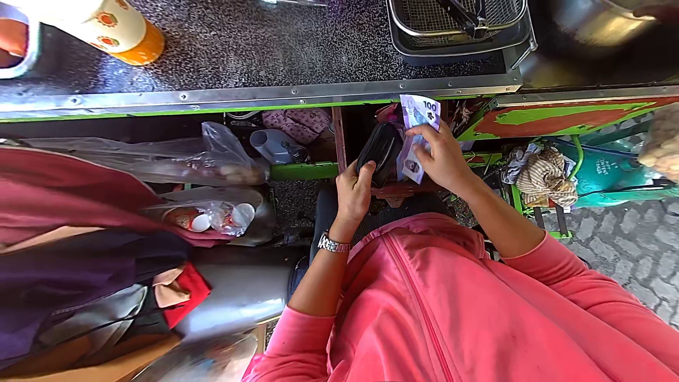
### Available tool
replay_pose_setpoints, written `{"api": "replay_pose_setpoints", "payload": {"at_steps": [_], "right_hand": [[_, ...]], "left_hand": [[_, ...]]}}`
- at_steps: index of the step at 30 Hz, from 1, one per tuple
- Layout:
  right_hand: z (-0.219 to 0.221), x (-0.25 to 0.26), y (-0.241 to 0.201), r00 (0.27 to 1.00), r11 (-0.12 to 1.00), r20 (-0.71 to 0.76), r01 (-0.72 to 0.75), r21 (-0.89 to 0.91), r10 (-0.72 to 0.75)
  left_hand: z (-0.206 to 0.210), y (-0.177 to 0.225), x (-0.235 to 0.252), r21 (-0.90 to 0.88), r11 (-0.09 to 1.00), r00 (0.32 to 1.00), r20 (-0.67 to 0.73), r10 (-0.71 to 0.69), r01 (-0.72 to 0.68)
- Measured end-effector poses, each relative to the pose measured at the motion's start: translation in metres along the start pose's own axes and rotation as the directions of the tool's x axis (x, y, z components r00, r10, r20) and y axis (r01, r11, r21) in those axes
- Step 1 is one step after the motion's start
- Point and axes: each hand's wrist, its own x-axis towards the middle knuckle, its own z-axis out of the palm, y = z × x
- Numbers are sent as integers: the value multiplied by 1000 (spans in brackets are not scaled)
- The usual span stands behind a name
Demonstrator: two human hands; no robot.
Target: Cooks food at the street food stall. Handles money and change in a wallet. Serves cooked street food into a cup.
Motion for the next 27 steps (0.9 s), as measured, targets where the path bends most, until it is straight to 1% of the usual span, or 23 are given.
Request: {"api": "replay_pose_setpoints", "payload": {"at_steps": [3, 6, 8, 9, 10, 12, 14, 15, 17, 18, 19, 20, 22, 23, 24, 25, 27], "right_hand": [[-4, -3, 9, 1000, 996, -15, -21, 90, 22], [-8, -6, 18, 994, 970, 19, -114, 215, 112], [-8, -7, 25, 983, 931, 96, -178, 318, 155], [-8, -8, 27, 976, 907, 136, -211, 366, 172], [-8, -9, 28, 969, 880, 169, -237, 412, 182], [-4, -13, 32, 976, 830, 141, -214, 516, 164], [-1, -16, 39, 995, 791, 71, -97, 604, 68], [0, -17, 42, 998, 777, 54, -53, 627, 24], [0, -18, 42, 999, 781, 41, -35, 623, 12], [1, -19, 40, 999, 792, 44, -44, 609, 22], [2, -20, 37, 998, 804, 50, -49, 592, 24], [3, -20, 34, 998, 820, 55, -45, 571, 17], [6, -21, 29, 998, 828, 61, -18, 560, -19], [8, -21, 28, 997, 817, 63, -7, 577, -36], [9, -21, 27, 997, 794, 68, -9, 608, -41], [9, -22, 26, 996, 758, 83, -34, 651, -26], [5, -23, 22, 981, 637, 178, -186, 748, 78]], "left_hand": [[-1, -3, 14, 87, 995, 999, 18, 37, -38], [1, -5, 28, 196, 980, 995, 92, -48, 29], [7, -7, 34, 318, 945, 984, 129, -124, 77], [10, -8, 35, 381, 921, 975, 156, -156, 86], [14, -10, 36, 437, 897, 970, 183, -161, 67], [20, -19, 35, 516, 856, 966, 226, -122, -13], [20, -26, 33, 541, 837, 962, 261, -77, -80], [19, -26, 31, 523, 847, 961, 271, -56, -98], [16, -19, 24, 397, 910, 964, 267, 11, -120], [14, -11, 19, 296, 951, 966, 257, 10, -88], [13, -1, 14, 178, 984, 965, 261, -37, -10], [12, 9, 10, 61, 995, 950, 295, -99, 85], [13, 21, 4, -151, 951, 893, 408, -187, 268], [14, 23, 3, -234, 911, 866, 456, -205, 339], [16, 23, 1, -298, 874, 853, 477, -213, 385], [17, 23, 0, -341, 847, 852, 476, -218, 407], [19, 21, -1, -381, 838, 878, 428, -216, 392]]}}
